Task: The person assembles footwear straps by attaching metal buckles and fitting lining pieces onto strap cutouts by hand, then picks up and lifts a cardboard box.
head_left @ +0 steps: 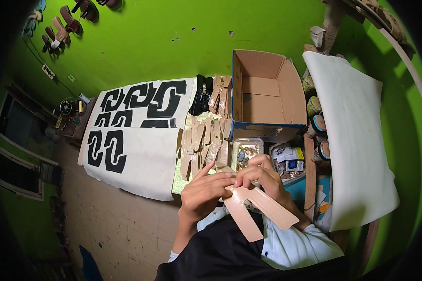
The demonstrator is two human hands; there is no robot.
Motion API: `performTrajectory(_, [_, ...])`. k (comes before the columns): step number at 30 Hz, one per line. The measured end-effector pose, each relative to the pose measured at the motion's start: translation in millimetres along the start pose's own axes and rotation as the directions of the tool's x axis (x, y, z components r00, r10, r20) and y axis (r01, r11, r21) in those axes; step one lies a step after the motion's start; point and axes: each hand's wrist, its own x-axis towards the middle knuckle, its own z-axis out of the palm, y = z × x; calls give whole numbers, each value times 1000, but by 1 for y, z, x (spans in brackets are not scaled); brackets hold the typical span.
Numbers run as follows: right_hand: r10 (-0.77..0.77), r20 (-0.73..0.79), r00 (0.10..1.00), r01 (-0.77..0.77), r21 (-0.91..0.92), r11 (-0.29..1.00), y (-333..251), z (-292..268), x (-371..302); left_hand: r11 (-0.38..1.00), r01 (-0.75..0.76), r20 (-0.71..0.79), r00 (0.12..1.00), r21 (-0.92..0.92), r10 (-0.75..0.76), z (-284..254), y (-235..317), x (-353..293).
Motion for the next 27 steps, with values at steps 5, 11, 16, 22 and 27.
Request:
performTrajectory(5, [-157,74,985,166,-140,976,1,-6,4,999,-3,-6,1000,51,3,-3,8,3])
performTrajectory(11, [-164,152,975,175,-63,983,-4,-10,12,996,-36,-4,999,86,37,-7,8,1])
performTrajectory(16, [-154,87,984,158,-35,987,-7,-12,15,981,-129,27,992,144,126,-12,13,5])
performTrajectory(22, [75,99,992,-82,69,994,0,-14,12,865,-328,127,945,381,303,-17,9,7])
performTrajectory(27, [516,383,766,-631,603,488,10,-20,8,742,-449,193,891,498,410,-19,-5,4])
